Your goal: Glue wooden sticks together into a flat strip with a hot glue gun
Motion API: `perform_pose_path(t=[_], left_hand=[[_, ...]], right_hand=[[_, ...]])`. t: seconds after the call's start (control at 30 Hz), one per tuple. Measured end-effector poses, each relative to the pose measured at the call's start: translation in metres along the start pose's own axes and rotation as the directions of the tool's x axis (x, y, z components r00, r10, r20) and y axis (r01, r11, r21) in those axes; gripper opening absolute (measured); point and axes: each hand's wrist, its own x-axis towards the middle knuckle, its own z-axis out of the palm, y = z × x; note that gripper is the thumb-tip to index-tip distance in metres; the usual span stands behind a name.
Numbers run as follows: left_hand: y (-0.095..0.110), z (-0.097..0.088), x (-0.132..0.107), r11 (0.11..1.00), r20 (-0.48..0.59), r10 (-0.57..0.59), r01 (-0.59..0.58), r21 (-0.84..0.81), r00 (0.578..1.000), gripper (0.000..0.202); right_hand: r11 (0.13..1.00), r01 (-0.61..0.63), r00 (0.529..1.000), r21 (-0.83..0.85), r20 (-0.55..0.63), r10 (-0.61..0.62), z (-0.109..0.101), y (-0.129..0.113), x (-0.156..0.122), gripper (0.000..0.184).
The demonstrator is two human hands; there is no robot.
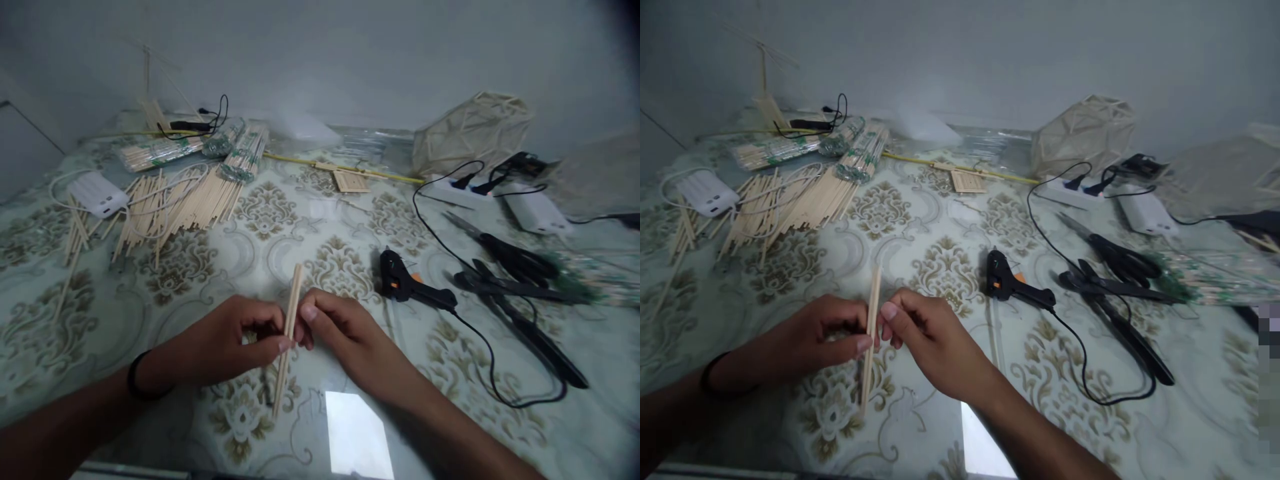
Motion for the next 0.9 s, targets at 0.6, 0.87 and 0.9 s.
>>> perform_pose_path(t=[0.6, 0.87, 0.9], left_hand=[[-0.01, -0.036, 0.005, 0.915, -0.378, -0.007, -0.146, -0.375, 0.926, 0.028], [-0.008, -0.027, 0.007, 0.987, -0.135, -0.081, 0.06, -0.15, 0.987, 0.011], [-0.007, -0.023, 0.007, 0.99, -0.1, -0.083, 0.07, -0.125, 0.991, 0.013]], right_hand=[[0.998, -0.067, 0.987, 0.005, -0.146, 0.067, -0.056, -0.008, 0.0, 0.045], [0.999, 0.01, 0.957, 0.032, -0.29, 0.0, -0.055, -0.005, 0.002, 0.048], [1.0, 0.0, 0.966, 0.016, -0.259, 0.004, -0.053, -0.006, 0.002, 0.049]])
